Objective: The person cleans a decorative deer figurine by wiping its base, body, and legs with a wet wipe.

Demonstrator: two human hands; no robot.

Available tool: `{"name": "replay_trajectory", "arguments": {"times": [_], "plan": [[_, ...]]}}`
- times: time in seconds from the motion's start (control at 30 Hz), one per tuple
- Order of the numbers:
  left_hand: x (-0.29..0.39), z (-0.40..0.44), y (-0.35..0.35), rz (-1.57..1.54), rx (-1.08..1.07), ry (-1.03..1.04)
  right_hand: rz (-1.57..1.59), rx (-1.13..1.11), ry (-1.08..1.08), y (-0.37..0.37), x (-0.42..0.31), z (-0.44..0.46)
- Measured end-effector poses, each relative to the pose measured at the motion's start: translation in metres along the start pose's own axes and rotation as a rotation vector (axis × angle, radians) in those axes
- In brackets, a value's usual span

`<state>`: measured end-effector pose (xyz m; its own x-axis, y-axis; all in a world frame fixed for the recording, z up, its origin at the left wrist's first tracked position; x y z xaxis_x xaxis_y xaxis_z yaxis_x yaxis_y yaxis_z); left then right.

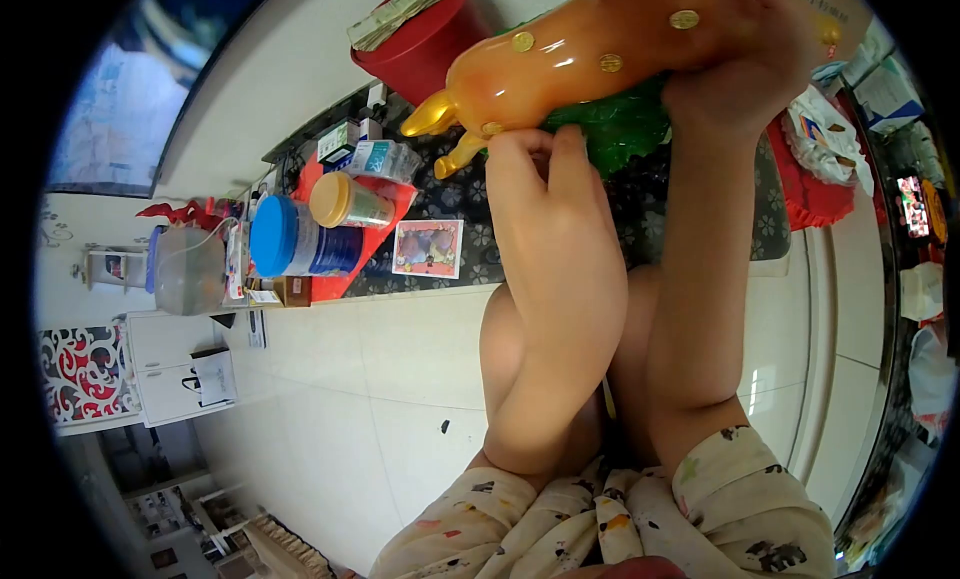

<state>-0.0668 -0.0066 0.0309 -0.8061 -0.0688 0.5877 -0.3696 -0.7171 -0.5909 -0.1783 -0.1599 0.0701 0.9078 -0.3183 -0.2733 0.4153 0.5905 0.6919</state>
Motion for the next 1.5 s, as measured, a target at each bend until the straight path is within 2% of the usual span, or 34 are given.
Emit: {"name": "replay_trajectory", "arguments": {"times": [0.1, 0.23, 0.33, 0.43, 0.53, 0.6, 0.67, 0.87, 1.07, 1.17, 1.3, 1.37, 1.4, 1.5], "plan": [[-0.004, 0.001, -0.001, 0.002, -0.046, -0.123, 0.074, 0.001, 0.100, 0.011, 0.001, -0.007], [0.010, 0.005, -0.006, 0.150, -0.070, 0.035, 0.082, -0.023, 0.023, 0.008, 0.002, -0.006], [0.013, 0.005, -0.012, 0.114, -0.069, 0.143, -0.011, -0.052, 0.045, -0.008, 0.011, 0.001], [0.003, 0.005, -0.018, -0.037, -0.081, 0.124, -0.067, -0.040, -0.046, -0.013, 0.007, -0.001], [-0.009, -0.001, -0.028, -0.093, -0.036, 0.070, 0.013, 0.056, -0.038, -0.007, 0.004, -0.005], [-0.017, -0.004, -0.035, -0.110, 0.088, 0.056, 0.022, -0.058, -0.072, 0.003, 0.000, -0.005], [-0.022, -0.005, -0.040, -0.140, 0.172, 0.026, 0.039, -0.079, -0.041, 0.005, -0.001, -0.005], [-0.013, -0.004, -0.032, -0.163, 0.179, 0.149, 0.043, -0.035, 0.104, 0.005, 0.004, -0.005], [-0.011, -0.004, -0.024, -0.148, 0.189, 0.133, 0.077, -0.036, 0.174, 0.017, 0.002, -0.007], [-0.012, -0.004, -0.028, -0.160, 0.199, 0.147, 0.070, -0.020, 0.119, 0.009, 0.002, -0.003], [-0.014, -0.007, -0.052, -0.169, 0.318, 0.202, -0.006, 0.094, -0.014, -0.021, 0.004, 0.004], [-0.011, -0.009, -0.067, -0.154, 0.403, 0.243, -0.284, 0.257, -0.224, -0.030, -0.013, -0.001], [-0.013, -0.011, -0.071, -0.128, 0.413, 0.222, -0.587, 0.370, -0.389, -0.023, -0.029, -0.010], [-0.024, -0.014, -0.066, -0.234, 0.466, 0.221, -0.280, -0.028, -0.210, -0.004, -0.031, -0.005]]}}
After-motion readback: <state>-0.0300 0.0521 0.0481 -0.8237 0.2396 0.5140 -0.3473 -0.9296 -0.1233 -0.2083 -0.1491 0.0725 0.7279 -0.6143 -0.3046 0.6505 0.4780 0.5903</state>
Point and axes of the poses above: each hand's wrist, its own z-axis towards the middle knuckle, its own y-axis out of the palm, x = y × z, the point moved 9 cm from there along z, towards the middle knuckle, and after that the axes turned 1 degree about y, right-handed, at the moved point
